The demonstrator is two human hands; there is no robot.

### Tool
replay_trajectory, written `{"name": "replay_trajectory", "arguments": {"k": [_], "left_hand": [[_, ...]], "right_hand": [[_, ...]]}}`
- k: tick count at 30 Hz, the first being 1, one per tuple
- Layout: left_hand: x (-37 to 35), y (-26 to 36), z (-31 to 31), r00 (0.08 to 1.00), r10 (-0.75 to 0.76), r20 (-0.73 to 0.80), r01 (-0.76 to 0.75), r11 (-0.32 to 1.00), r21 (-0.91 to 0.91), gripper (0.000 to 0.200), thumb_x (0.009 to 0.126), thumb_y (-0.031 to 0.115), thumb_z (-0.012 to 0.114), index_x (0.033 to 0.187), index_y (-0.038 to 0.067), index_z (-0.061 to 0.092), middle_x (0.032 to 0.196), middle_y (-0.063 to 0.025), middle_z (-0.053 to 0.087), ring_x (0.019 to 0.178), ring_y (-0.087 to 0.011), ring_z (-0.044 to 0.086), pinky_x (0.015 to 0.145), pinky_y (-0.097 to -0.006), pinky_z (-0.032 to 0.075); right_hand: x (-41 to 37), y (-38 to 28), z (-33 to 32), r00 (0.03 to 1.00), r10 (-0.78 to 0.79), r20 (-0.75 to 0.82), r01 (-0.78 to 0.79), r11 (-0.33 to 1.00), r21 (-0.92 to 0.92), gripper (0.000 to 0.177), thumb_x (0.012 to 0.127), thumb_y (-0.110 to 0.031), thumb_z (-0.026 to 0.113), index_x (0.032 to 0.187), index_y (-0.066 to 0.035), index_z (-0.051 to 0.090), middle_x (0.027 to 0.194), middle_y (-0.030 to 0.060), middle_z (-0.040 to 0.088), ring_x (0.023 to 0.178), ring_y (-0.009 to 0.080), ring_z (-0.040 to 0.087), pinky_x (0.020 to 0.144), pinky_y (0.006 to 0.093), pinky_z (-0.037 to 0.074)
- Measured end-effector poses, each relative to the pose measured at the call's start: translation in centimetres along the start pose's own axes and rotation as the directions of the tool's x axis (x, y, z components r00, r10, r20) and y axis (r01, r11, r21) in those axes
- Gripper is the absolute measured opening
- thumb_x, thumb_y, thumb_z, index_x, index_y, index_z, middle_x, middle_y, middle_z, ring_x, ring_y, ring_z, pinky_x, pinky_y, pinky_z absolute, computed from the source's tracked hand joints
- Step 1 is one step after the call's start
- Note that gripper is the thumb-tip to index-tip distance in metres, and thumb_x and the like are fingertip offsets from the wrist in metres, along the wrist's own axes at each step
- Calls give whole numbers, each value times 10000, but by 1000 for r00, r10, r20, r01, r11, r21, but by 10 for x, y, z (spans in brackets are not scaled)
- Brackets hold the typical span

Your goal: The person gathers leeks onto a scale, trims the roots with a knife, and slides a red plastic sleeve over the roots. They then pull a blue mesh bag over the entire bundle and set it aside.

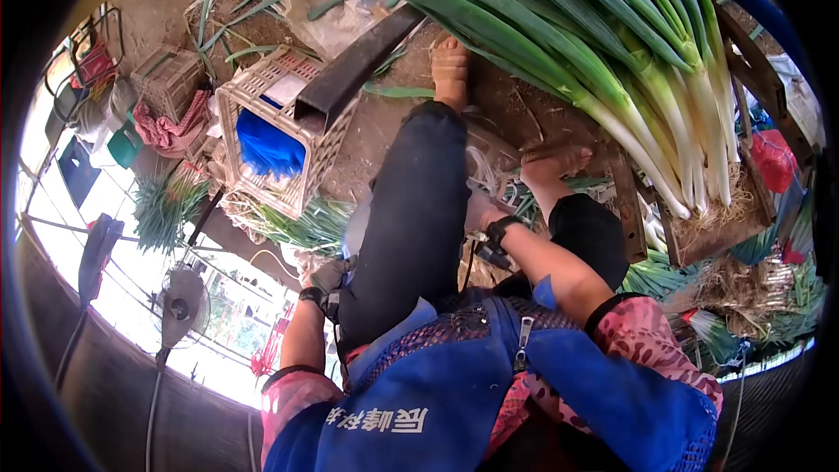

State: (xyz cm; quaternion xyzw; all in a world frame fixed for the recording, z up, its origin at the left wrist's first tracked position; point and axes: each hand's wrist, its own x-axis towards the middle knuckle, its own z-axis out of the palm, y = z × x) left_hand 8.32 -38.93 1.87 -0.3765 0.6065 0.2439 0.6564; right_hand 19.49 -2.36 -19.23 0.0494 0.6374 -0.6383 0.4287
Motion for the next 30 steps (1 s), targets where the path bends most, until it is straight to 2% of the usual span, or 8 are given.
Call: {"name": "replay_trajectory", "arguments": {"k": [3, 6, 8, 12, 15, 18, 24, 30], "left_hand": [[19, -57, -40, 999, -39, -13, 31, 922, -385, 217, 966, 170, 517, 1043, 51, 681, 919, -41, 683, 813, -137, 627, 729, -282, 494], [4, -37, -21, 999, -35, -20, 29, 970, -241, 209, 968, 153, 514, 1031, 46, 682, 914, -31, 682, 829, -124, 620, 745, -280, 488], [-1, -32, -18, 980, 194, 48, -197, 891, 410, 196, 957, 126, 520, 1002, 47, 693, 913, -38, 686, 781, -145, 628, 715, -305, 511], [-22, 20, 13, 999, -42, 28, 26, 911, 412, 253, 929, 209, 531, 1053, 58, 691, 967, -67, 696, 839, -155, 647, 756, -313, 517], [-16, 0, 3, 996, -80, 50, 51, 903, 427, 255, 926, 176, 529, 1091, 48, 675, 1013, -71, 690, 891, -161, 642, 791, -307, 511], [-5, -14, -9, 998, -51, 44, 27, 902, 430, 265, 923, 143, 528, 1129, 38, 658, 1059, -74, 684, 942, -166, 638, 826, -300, 506], [70, -6, -40, 997, 77, -27, -73, 990, 120, 292, 919, 77, 544, 1190, 9, 626, 1120, -80, 678, 990, -184, 642, 861, -293, 508], [122, 73, -29, 972, 190, -137, -205, 973, -103, 314, 898, 130, 621, 1168, -29, 627, 1070, -86, 685, 933, -160, 652, 817, -293, 524]], "right_hand": [[-10, -13, 30, 990, 28, -139, -32, 999, -26, 597, 821, -168, 628, 1357, -3, 423, 1301, 226, 507, 1221, 325, 487, 1026, 361, 393], [-27, -14, 56, 946, 52, -319, -68, 997, -38, 511, 846, -141, 557, 1327, 2, 463, 1261, 224, 533, 1173, 339, 516, 1010, 374, 408], [-20, -7, 68, 973, -142, -183, 107, 977, -185, 439, 849, -151, 546, 1259, 4, 528, 1198, 222, 576, 1118, 349, 554, 961, 396, 443], [-23, -24, 30, 933, -343, -106, 323, 931, -172, 329, 853, -190, 554, 1135, -39, 626, 1051, 194, 655, 998, 353, 623, 866, 434, 496], [-33, -31, -7, 974, 163, 160, -114, 954, -276, 457, 887, -223, 549, 1317, -71, 515, 1066, 180, 651, 966, 363, 627, 810, 413, 515], [-46, -24, -41, 949, 289, -126, -308, 935, -177, 476, 873, -238, 575, 1338, -155, 517, 935, 175, 678, 878, 361, 651, 771, 441, 521], [-43, 15, -45, 962, 239, -128, -260, 948, -185, 434, 875, -297, 578, 1287, -166, 547, 1020, 176, 675, 943, 361, 642, 802, 447, 516], [-10, 51, -76, 922, 226, 316, -99, 923, -372, 428, 810, -217, 638, 1222, -108, 615, 1123, 179, 660, 1064, 331, 623, 904, 415, 489]]}}
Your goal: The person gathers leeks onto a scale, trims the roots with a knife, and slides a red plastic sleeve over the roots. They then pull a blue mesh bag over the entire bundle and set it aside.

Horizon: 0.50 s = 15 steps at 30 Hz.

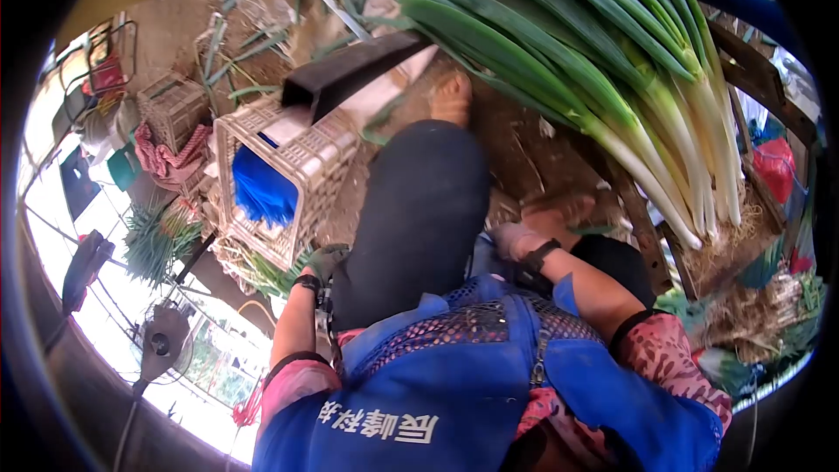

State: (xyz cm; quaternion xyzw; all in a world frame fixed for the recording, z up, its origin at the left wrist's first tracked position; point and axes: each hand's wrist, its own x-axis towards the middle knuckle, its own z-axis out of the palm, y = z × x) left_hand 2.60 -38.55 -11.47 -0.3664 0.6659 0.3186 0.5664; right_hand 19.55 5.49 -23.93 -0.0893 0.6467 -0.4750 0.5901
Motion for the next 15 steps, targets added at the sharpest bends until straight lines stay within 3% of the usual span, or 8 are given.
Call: {"name": "replay_trajectory", "arguments": {"k": [4, 6, 7, 8, 9, 12, 14, 15], "left_hand": [[62, 8, -6, 949, 259, 178, -292, 938, 188, 303, 904, 204, 620, 1124, -1, 661, 1020, -64, 699, 885, -165, 654, 775, -292, 521], [29, 58, 26, 978, 205, -32, -153, 817, 557, 280, 908, 208, 596, 1107, 26, 675, 966, -49, 708, 840, -154, 650, 752, -287, 512], [37, 57, 20, 926, 376, -41, -260, 712, 653, 267, 904, 195, 595, 1101, 34, 676, 929, -47, 707, 822, -149, 649, 745, -289, 508], [45, 45, 15, 850, 526, -35, -335, 590, 734, 255, 899, 183, 595, 1095, 42, 676, 891, -45, 706, 803, -145, 647, 737, -291, 505], [52, 28, 7, 751, 656, -76, -505, 645, 574, 225, 893, 141, 594, 1077, 36, 668, 874, -62, 702, 786, -154, 650, 730, -295, 515], [50, 23, -25, 392, 852, -348, -750, 515, 416, 205, 866, 137, 630, 1047, 50, 672, 863, -97, 706, 779, -205, 666, 726, -315, 515], [20, 20, -50, 269, 838, -475, -614, 529, 586, 293, 828, 197, 696, 1096, 87, 651, 1000, -147, 696, 879, -286, 664, 795, -366, 511], [23, 11, -65, 157, 896, -415, -443, 440, 781, 374, 815, 258, 711, 1144, 102, 622, 1063, -153, 675, 933, -307, 649, 829, -391, 502]], "right_hand": [[20, 7, -26, 994, 102, 48, -94, 984, -149, 436, 789, -261, 660, 1193, -97, 646, 1141, 154, 664, 1105, 313, 614, 915, 356, 482], [40, 60, 9, 996, 1, -87, 10, 992, 125, 387, 778, -194, 627, 1146, -75, 648, 1061, 137, 668, 991, 270, 630, 835, 347, 495], [51, 83, 26, 980, -37, -194, 107, 924, 366, 359, 739, -128, 603, 1085, -48, 656, 976, 140, 669, 878, 254, 640, 755, 359, 513], [47, 95, 36, 969, -39, -244, 135, 910, 391, 346, 733, -104, 598, 1067, -35, 657, 954, 134, 670, 849, 240, 643, 734, 360, 518], [42, 105, 45, 955, -40, -293, 164, 896, 413, 334, 728, -80, 592, 1050, -22, 659, 933, 129, 671, 820, 226, 645, 713, 361, 524], [27, 106, 7, 933, -56, -357, 3, 989, -147, 337, 811, -134, 630, 1129, -25, 647, 1063, 89, 674, 982, 193, 627, 829, 329, 501], [-44, -30, -8, 775, 487, -403, -395, 871, 292, 351, 815, -119, 666, 1134, 22, 632, 1022, 109, 690, 924, 191, 652, 787, 318, 522], [-51, -20, -2, 738, 420, -529, -287, 904, 317, 344, 814, -127, 680, 1115, 34, 632, 988, 113, 692, 870, 187, 656, 759, 316, 527]]}}
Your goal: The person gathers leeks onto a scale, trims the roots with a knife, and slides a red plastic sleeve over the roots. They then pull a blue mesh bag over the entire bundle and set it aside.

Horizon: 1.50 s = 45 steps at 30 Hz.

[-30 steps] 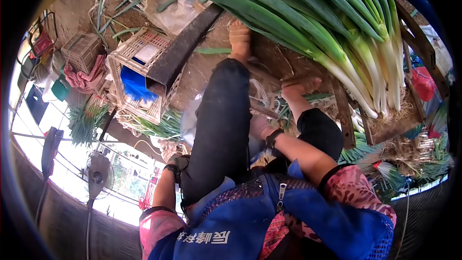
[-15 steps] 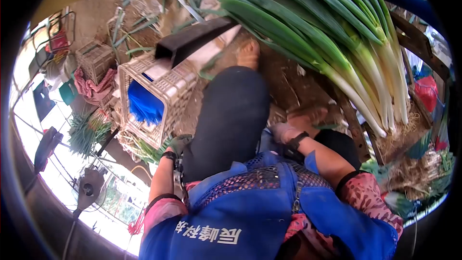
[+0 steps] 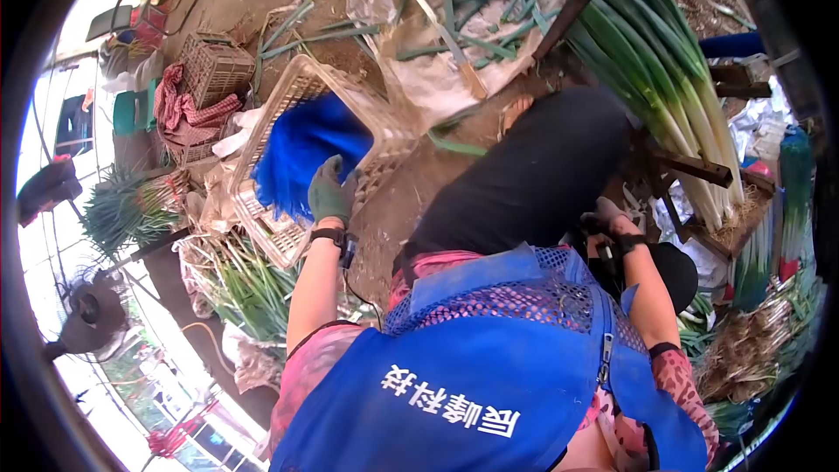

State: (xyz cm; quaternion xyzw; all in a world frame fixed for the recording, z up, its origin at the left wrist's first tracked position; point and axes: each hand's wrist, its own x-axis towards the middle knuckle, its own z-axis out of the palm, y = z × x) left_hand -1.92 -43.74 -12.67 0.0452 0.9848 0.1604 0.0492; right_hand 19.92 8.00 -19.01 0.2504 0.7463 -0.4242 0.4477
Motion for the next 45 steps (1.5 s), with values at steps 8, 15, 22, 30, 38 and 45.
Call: {"name": "replay_trajectory", "arguments": {"k": [8, 15, 22, 30, 38, 45], "left_hand": [[-20, -52, 16, 882, -200, 427, 61, 946, 317, 253, 887, 325, 531, 1029, 154, 651, 972, -154, 697, 951, -357, 658, 819, -456, 516], [-35, -93, 46, 731, -67, 679, 164, 983, -81, 457, 816, 447, 648, 1137, 121, 646, 1103, -181, 668, 1008, -327, 648, 856, -412, 501], [25, -131, 26, 710, -699, 86, 680, 712, 177, 712, 749, 576, 714, 1211, 57, 559, 1163, -146, 628, 1080, -305, 619, 875, -411, 512], [50, -140, 32, 656, -749, 92, 637, 615, 464, 554, 830, 439, 652, 1289, 152, 531, 1301, -99, 522, 1194, -279, 544, 908, -406, 514], [76, -211, -27, 718, -643, -268, 657, 753, -46, 335, 855, 232, 462, 1053, 84, 687, 1027, -191, 685, 974, -384, 648, 850, -462, 507], [88, -149, -178, 874, -220, -432, 261, 965, 36, 284, 891, 295, 555, 1088, 144, 694, 1057, -126, 684, 977, -334, 642, 853, -387, 492]], "right_hand": [[-75, 15, -12, 922, -33, -385, 181, 917, 354, 240, 915, -202, 633, 1048, -3, 626, 862, 64, 666, 741, 151, 646, 634, 275, 516], [-128, -9, 4, 808, -143, -572, 385, 862, 328, 249, 933, -209, 612, 1066, 2, 619, 894, 53, 660, 789, 135, 641, 677, 263, 524], [-124, 55, -1, 730, -265, -630, 418, 902, 105, 325, 945, -241, 590, 1169, -7, 575, 968, 70, 657, 833, 154, 651, 754, 275, 539], [-161, 8, -5, 754, -194, -627, 345, 930, 126, 331, 945, -272, 591, 1177, -36, 574, 961, 71, 657, 848, 163, 649, 747, 277, 537], [-160, -18, -19, 752, -100, -652, 301, 932, 204, 312, 934, -248, 601, 1144, -19, 588, 925, 49, 642, 818, 143, 637, 723, 264, 529], [-127, 0, -44, 697, -314, -644, 305, 943, -130, 291, 928, -224, 610, 1113, 0, 599, 890, 19, 619, 771, 101, 590, 689, 238, 495]]}}
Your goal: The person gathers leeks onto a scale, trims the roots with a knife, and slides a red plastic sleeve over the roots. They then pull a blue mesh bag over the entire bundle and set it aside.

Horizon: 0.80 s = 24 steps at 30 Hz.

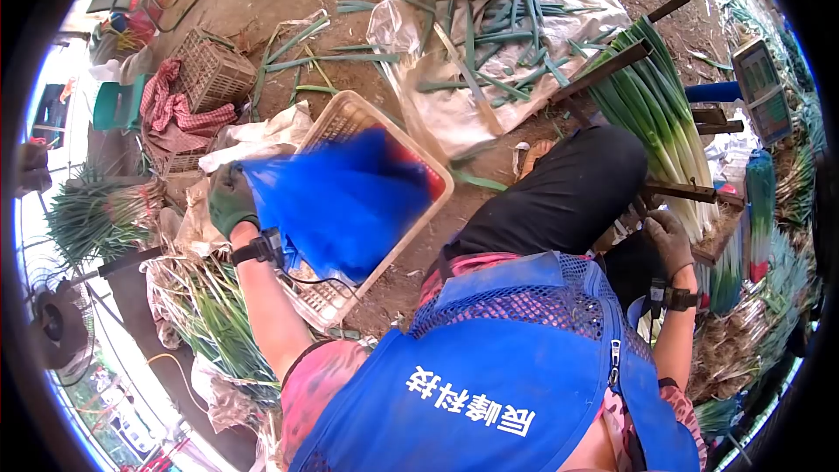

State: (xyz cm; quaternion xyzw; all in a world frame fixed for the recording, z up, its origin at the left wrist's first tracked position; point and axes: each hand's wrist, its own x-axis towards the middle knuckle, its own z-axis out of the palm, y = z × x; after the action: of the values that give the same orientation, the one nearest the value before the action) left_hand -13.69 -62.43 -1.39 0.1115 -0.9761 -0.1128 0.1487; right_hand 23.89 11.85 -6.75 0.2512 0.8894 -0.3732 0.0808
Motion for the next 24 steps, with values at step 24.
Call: {"name": "replay_trajectory", "arguments": {"k": [24], "left_hand": [[-82, 423, -90, 349, 937, 3, 409, -149, -900, 373, 907, 211, 663, 1196, -15, 593, 1017, -90, 683, 899, -143, 640, 816, -271, 532]], "right_hand": [[57, -345, 29, 788, -575, -220, 609, 674, 418, 393, 915, -90, 619, 1286, 2, 528, 1148, 81, 624, 985, 148, 606, 842, 315, 512]]}}
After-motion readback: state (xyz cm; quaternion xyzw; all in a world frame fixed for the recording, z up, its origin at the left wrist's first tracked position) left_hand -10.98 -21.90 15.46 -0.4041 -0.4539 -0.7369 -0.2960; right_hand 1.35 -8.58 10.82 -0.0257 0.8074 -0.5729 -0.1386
